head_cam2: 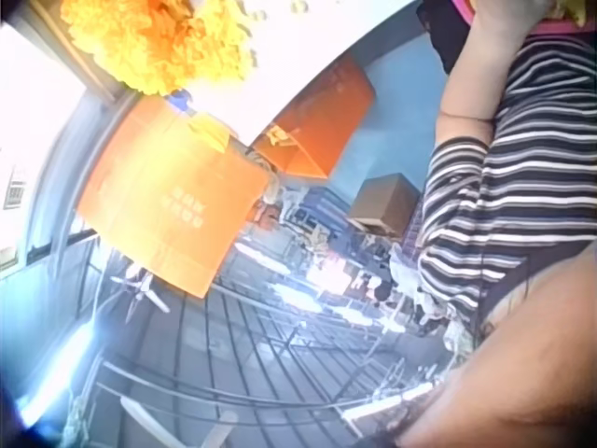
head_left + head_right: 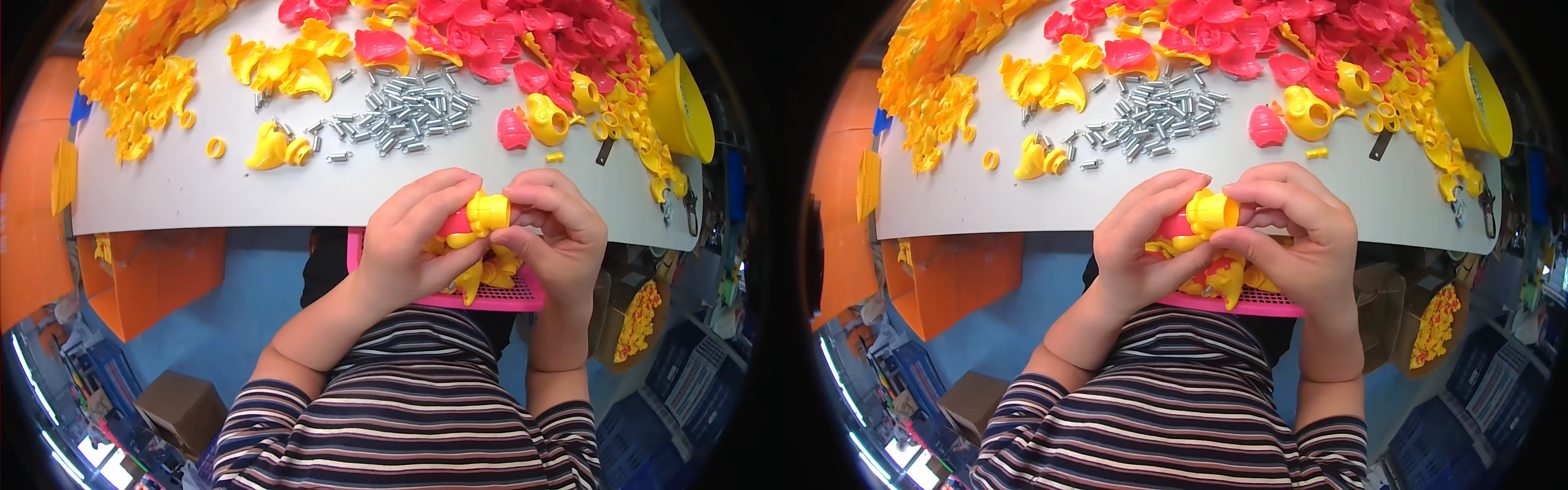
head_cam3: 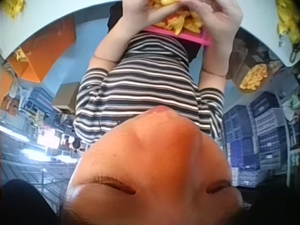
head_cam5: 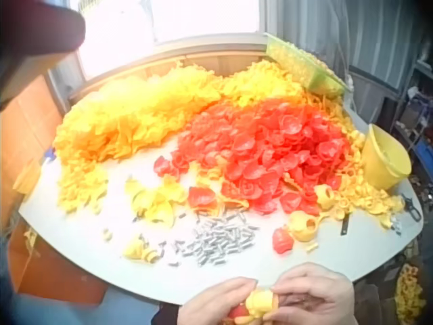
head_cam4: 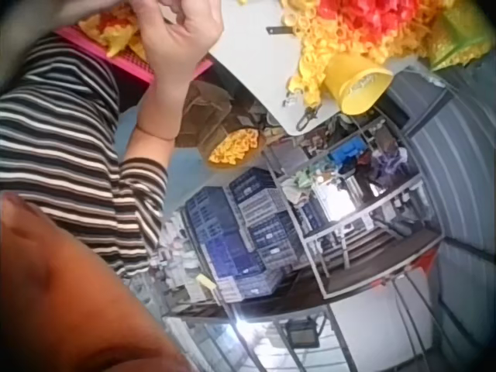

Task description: Assembling small plastic toy parts and components by hand at a workbench.

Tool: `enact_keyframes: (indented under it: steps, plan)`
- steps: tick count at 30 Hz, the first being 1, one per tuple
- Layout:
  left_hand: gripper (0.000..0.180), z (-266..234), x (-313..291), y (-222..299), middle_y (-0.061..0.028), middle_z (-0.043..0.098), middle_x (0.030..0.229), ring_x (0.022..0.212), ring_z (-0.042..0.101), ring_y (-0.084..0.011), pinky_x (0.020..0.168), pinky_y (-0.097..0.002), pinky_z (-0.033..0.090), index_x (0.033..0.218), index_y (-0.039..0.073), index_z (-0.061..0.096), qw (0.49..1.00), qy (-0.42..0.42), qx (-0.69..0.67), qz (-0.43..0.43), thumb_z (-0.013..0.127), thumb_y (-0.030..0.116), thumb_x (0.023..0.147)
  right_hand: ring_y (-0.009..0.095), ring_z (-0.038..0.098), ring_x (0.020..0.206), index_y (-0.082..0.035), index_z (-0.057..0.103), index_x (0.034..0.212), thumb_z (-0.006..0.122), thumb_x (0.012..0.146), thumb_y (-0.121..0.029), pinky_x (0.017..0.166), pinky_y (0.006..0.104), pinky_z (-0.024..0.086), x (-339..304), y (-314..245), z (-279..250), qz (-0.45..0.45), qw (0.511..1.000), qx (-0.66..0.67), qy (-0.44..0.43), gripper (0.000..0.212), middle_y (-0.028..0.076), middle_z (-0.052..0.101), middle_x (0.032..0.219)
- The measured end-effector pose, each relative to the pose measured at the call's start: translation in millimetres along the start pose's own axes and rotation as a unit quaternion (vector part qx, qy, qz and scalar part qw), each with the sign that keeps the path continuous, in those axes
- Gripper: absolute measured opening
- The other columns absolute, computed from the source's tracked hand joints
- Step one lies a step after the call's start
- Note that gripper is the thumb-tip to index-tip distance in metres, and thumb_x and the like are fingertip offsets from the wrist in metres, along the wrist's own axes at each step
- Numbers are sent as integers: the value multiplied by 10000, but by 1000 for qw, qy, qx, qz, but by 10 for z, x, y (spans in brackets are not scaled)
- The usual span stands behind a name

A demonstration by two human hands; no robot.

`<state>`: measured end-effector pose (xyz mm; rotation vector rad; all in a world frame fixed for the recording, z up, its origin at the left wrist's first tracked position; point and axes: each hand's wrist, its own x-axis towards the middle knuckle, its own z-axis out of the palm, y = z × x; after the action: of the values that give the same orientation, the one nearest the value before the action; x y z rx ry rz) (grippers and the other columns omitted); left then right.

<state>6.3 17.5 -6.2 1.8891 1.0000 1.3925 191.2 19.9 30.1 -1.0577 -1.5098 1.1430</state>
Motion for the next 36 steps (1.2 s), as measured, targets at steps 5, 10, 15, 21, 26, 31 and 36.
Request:
enact_keyframes:
  steps: [5,10,15,21,26,31,36]
  plan:
    - [563,-49,-52,-7,-184,634,1105,976,649,-338,821,-379,540,1174,-5,586,999,-24,21,15,805,60,660,129,619,824,36,677,951,799,690,51,682,229,523,29,57,3,-34,999,-10,-41,289,110,631,962]
    - [540,-129,46,2,-176,654,1075,938,662,-317,808,-372,543,1156,-16,621,995,-69,36,64,788,51,647,153,600,788,24,658,876,832,637,55,679,258,503,26,151,-16,-45,995,44,-76,297,101,620,904]
    - [510,-126,-63,59,-156,653,1088,959,653,-321,824,-384,535,1148,-8,613,993,-119,-7,12,781,104,679,152,564,832,-3,627,838,891,605,-101,711,259,460,-192,240,-6,24,995,87,-49,366,92,595,897]
    - [524,-119,-222,38,-185,617,1111,1034,603,-342,884,-409,495,1213,-14,573,857,-497,40,-126,722,271,799,129,582,757,31,655,961,770,813,-151,723,236,475,-269,212,-538,83,996,-11,-32,262,56,604,883]
    - [476,-545,146,67,-163,646,1026,956,633,-339,835,-410,510,1158,30,624,909,-394,-111,-77,751,296,784,111,567,733,45,639,937,630,892,-19,689,228,458,-131,365,-602,57,987,-130,71,79,40,588,826]
    - [264,-1637,1044,-673,-104,699,1011,879,665,-257,774,-341,523,1057,73,689,886,26,456,-83,715,147,805,100,544,686,47,632,864,625,863,52,619,205,424,-177,615,-532,16,983,-140,119,9,52,584,777]
    - [331,-2404,1372,-1208,-149,697,966,903,668,-287,808,-386,526,1021,67,699,823,70,490,-280,652,346,851,98,536,676,46,628,861,614,865,65,599,201,418,-188,674,-559,4,981,-137,135,24,52,581,784]
